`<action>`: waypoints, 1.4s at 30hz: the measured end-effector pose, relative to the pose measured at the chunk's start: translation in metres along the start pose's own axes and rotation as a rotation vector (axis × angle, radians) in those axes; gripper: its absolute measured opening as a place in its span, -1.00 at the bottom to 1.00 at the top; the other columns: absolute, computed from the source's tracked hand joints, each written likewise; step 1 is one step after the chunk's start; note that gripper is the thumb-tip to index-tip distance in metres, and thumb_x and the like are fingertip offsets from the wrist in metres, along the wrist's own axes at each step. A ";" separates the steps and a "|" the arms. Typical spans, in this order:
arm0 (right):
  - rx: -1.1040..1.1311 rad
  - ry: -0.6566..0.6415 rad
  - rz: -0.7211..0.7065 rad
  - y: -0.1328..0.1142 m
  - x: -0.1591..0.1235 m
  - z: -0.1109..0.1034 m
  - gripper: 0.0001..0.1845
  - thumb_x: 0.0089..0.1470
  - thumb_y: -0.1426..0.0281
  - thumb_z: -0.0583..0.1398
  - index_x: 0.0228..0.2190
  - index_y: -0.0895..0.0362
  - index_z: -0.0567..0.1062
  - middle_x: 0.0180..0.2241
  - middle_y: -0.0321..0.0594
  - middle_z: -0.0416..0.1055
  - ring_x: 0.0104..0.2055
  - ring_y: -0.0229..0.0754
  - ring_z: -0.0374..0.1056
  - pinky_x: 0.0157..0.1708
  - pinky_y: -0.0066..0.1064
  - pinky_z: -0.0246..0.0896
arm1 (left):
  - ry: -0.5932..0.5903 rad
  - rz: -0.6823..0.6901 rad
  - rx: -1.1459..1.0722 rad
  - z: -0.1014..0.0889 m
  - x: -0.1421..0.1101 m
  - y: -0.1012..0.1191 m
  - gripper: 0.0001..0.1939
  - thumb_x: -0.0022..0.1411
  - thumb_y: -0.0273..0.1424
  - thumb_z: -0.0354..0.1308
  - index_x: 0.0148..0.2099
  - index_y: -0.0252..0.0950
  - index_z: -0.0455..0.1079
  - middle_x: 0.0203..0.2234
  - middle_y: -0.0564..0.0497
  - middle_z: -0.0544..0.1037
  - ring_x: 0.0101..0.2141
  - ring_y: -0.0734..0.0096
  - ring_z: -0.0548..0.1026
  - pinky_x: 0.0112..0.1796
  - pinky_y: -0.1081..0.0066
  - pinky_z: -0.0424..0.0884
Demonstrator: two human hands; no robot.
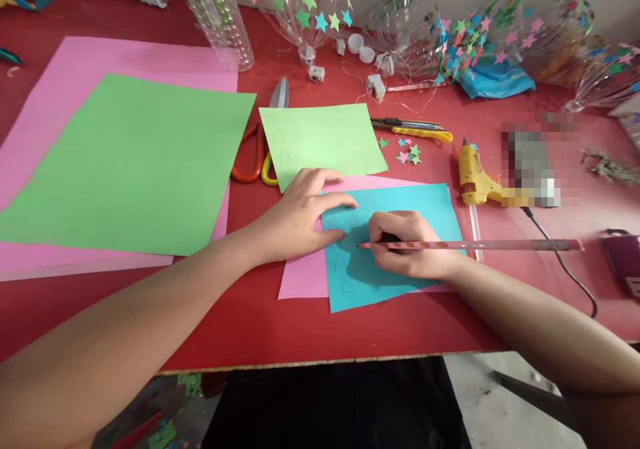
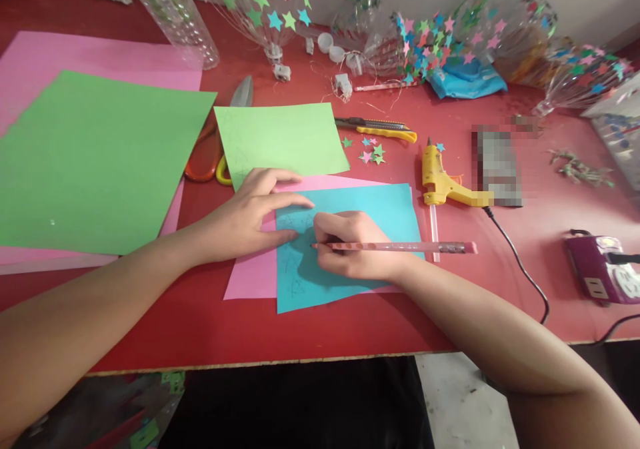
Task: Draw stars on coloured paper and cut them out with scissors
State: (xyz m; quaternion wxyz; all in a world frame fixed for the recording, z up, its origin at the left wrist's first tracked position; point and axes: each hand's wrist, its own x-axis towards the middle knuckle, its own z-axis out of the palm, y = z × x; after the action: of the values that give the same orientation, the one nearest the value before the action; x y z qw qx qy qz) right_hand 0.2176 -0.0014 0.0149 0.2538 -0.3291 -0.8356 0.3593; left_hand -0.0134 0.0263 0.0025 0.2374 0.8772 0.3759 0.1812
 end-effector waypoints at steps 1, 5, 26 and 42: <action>0.004 -0.002 -0.002 0.000 0.000 0.000 -0.81 -0.09 0.60 0.09 -0.53 0.10 0.19 -0.59 -0.43 0.16 -0.57 -0.39 0.04 -0.56 -0.54 -0.03 | 0.000 0.001 0.000 0.000 0.000 0.000 -0.64 0.19 -0.33 0.28 0.05 -0.21 0.48 0.13 -0.16 0.28 0.17 -0.02 0.21 0.20 -0.07 0.22; 0.021 -0.008 -0.001 0.000 0.000 0.000 -0.81 -0.09 0.61 0.09 -0.53 0.10 0.20 -0.60 -0.44 0.16 -0.57 -0.39 0.04 -0.55 -0.54 -0.01 | -0.005 -0.006 -0.006 -0.001 0.000 0.000 -0.64 0.19 -0.33 0.28 0.05 -0.21 0.48 0.14 -0.17 0.28 0.17 -0.03 0.21 0.20 -0.07 0.21; 0.185 0.046 0.130 0.000 0.002 -0.003 -0.83 -0.04 0.59 0.14 -0.53 0.11 0.29 -0.58 -0.40 0.27 -0.57 -0.38 0.16 -0.56 -0.52 0.07 | -0.016 -0.002 0.007 0.000 0.000 -0.001 -0.62 0.20 -0.28 0.29 0.07 -0.18 0.47 0.14 -0.16 0.27 0.18 -0.03 0.20 0.20 -0.08 0.21; 0.213 -0.038 0.224 -0.007 -0.003 -0.004 -0.87 -0.02 0.59 0.15 -0.45 0.13 0.36 -0.53 -0.40 0.30 -0.53 -0.38 0.16 -0.53 -0.53 0.07 | -0.003 0.039 0.074 -0.003 0.000 -0.004 -0.71 0.36 -0.31 0.05 0.07 -0.15 0.43 0.15 -0.15 0.28 0.16 0.00 0.22 0.17 -0.09 0.19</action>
State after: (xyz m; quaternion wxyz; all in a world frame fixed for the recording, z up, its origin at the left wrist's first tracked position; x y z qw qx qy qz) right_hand 0.2197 -0.0058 0.0218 0.2300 -0.3845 -0.7553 0.4783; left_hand -0.0171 0.0297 0.0031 0.2016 0.8929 0.3647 0.1704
